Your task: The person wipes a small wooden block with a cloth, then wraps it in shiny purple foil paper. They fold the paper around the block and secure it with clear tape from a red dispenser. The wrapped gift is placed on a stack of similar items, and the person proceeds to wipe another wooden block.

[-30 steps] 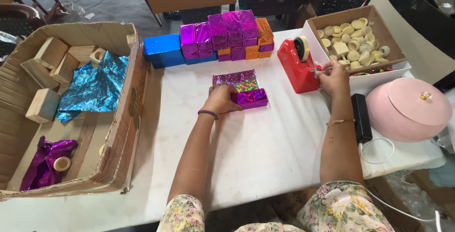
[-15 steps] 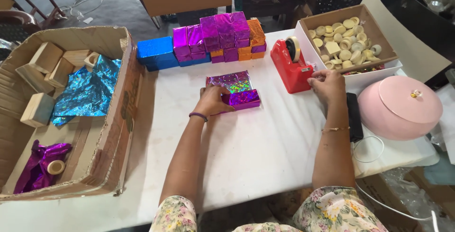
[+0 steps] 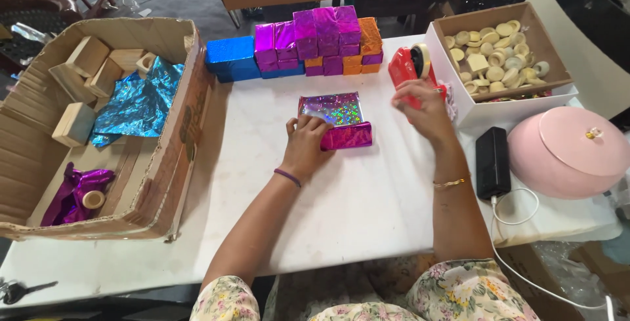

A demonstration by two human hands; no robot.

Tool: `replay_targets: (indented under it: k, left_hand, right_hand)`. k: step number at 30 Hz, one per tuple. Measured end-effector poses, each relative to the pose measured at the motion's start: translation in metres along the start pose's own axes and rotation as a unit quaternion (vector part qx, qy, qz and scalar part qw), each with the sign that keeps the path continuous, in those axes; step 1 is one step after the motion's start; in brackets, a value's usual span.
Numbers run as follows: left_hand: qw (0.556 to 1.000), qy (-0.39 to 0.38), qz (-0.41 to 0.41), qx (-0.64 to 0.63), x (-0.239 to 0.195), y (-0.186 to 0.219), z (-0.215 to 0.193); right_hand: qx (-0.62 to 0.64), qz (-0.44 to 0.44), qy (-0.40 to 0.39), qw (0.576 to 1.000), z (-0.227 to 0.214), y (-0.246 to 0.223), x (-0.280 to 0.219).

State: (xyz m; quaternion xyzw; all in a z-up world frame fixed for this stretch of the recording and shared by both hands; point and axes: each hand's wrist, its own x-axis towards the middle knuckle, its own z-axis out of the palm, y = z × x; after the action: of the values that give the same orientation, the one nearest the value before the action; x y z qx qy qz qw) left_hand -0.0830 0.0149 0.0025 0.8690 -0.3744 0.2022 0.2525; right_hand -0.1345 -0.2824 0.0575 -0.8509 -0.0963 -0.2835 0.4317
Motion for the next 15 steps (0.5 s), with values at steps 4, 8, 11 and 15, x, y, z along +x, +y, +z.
replay_targets:
  k: [4,8,11,15]
  left_hand:
    - [0.999,0.016,0.022,0.031,-0.009,0.008,-0.004]
    - [0.994,0.021,0.065,0.083,-0.016,0.009,-0.001]
    - [0.993,0.02,0.07,0.095,-0.017,0.009,0.001]
    - [0.992,0.021,0.067,0.102,-0.016,0.008,0.002]
  right_hand:
    - [0.115,0.07,-0.104,0.985,0.038,-0.014,-0.001]
    - [0.2,0.186,-0.205,0.94,0.074,-0.015,-0.003]
    - [0.248,0.27,-0.219,0.904,0.088,-0.002,-0.003]
    - [0.291,0.297,-0.198,0.888,0.09,0.009,0.001]
